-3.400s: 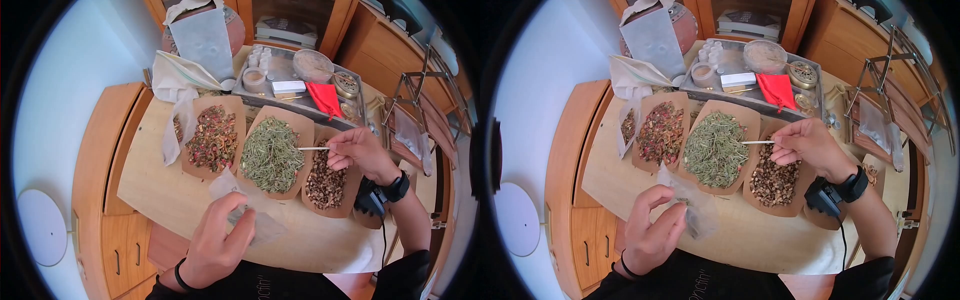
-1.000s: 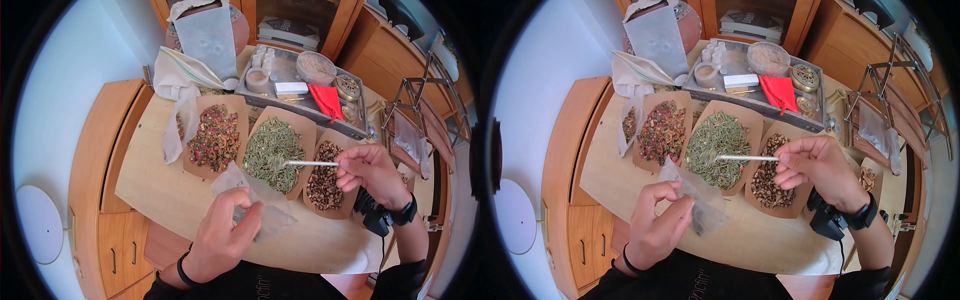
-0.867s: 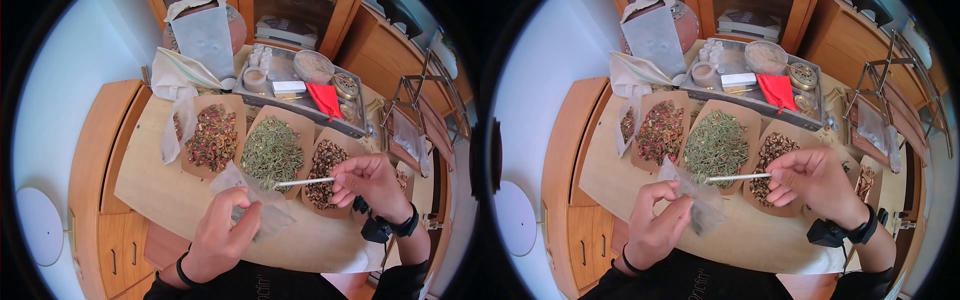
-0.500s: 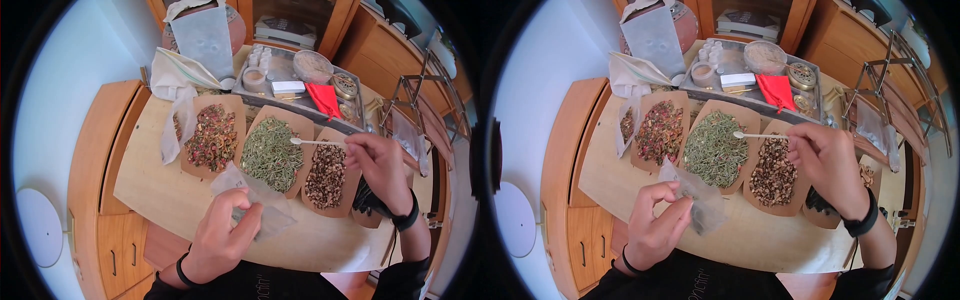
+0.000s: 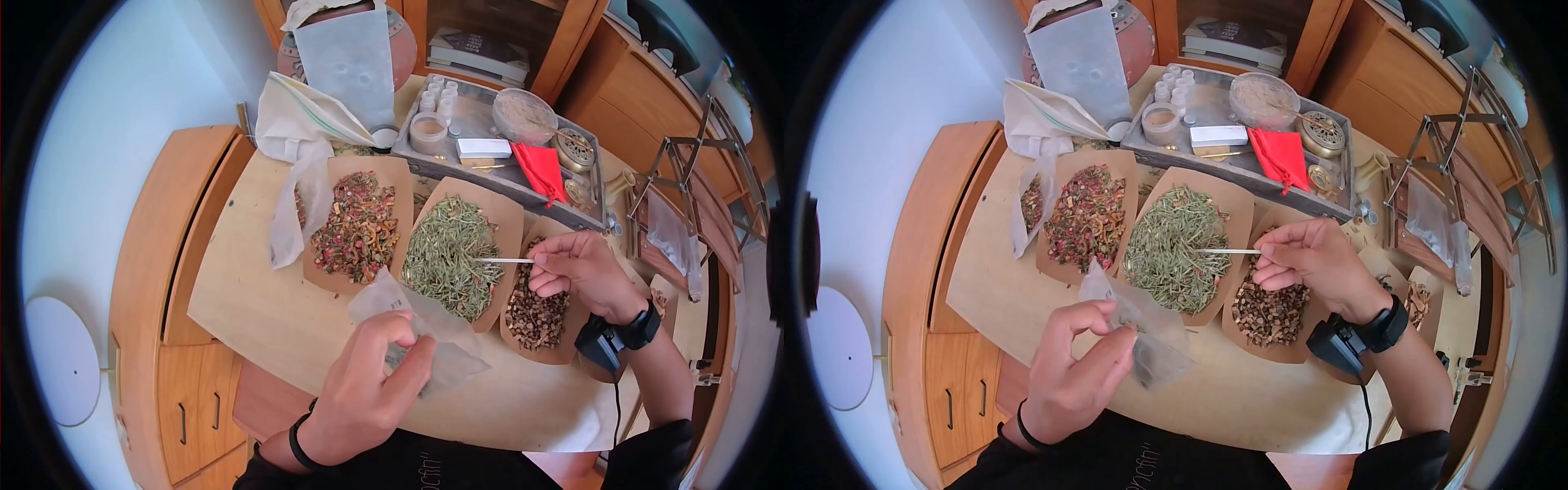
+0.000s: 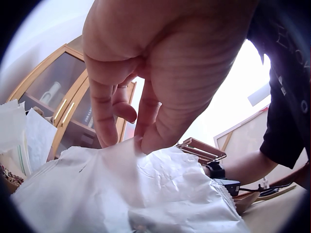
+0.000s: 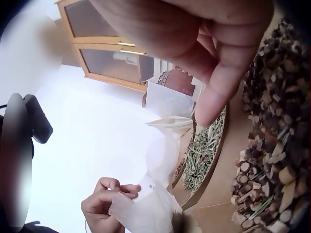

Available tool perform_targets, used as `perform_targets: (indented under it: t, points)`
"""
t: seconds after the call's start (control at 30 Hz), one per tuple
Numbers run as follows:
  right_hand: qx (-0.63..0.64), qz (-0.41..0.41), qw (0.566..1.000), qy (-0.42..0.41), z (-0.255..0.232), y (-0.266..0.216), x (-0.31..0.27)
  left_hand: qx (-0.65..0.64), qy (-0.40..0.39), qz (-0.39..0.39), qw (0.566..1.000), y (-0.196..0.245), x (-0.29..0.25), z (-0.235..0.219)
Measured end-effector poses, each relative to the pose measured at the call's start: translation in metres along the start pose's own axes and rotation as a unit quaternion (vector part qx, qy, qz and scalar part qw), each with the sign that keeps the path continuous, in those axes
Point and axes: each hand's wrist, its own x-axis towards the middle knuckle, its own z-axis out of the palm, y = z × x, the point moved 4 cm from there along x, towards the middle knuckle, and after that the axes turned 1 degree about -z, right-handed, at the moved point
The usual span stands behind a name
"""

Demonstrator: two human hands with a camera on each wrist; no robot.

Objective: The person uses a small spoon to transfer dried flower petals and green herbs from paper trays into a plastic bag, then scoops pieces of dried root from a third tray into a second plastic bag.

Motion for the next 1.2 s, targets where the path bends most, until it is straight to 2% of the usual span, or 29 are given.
perform_targets:
  t: [0.07,0.4,0.5,0.6,0.77,0.87,0.9,0.97,1.0,1.07,1.1,1.17,1.2]
  points:
    - [0.045,0.017,0.999,-0.017,-0.001,0.004,0.0,0.0,-0.002,0.002,1.0,0.0,0.0,0.0]
    - [0.059,0.005,0.998,-0.014,-0.006,-0.006,-0.016,-0.002,-0.008,-0.003,1.0,0.001,0.001,0.001]
    - [0.041,0.001,0.999,-0.006,-0.003,-0.018,-0.034,0.0,-0.009,-0.004,1.0,0.001,0.002,0.002]
    - [-0.032,-0.013,0.999,-0.012,0.011,-0.031,-0.058,0.002,-0.009,-0.002,1.0,0.002,0.003,0.003]
    - [-0.069,-0.04,0.997,0.012,0.033,-0.027,-0.086,-0.001,-0.006,0.004,1.0,0.003,0.003,0.003]
    - [-0.237,-0.196,0.951,0.013,0.04,-0.034,-0.098,-0.007,-0.005,0.002,1.0,0.005,0.002,0.002]
    - [-0.237,-0.196,0.951,0.014,0.041,-0.035,-0.101,-0.012,-0.001,0.004,1.0,0.005,0.002,0.001]
    - [-0.354,-0.334,0.872,0.049,0.046,-0.049,-0.111,-0.018,0.002,0.006,1.0,0.006,0.0,-0.001]
    - [-0.354,-0.334,0.872,0.049,0.047,-0.051,-0.111,-0.017,0.002,0.007,1.0,0.007,-0.002,-0.002]
    - [-0.4,-0.406,0.818,0.075,0.052,-0.059,-0.114,-0.016,0.0,0.008,1.0,0.008,-0.006,-0.006]
    - [-0.4,-0.406,0.818,0.076,0.053,-0.057,-0.11,-0.001,0.0,0.016,1.0,0.009,-0.008,-0.008]
    - [-0.473,-0.466,0.745,0.063,0.061,-0.047,-0.1,0.013,0.001,0.025,1.0,0.009,-0.014,-0.01]
    - [-0.473,-0.466,0.745,0.064,0.065,-0.042,-0.096,0.015,0.01,0.029,0.999,0.009,-0.018,-0.01]
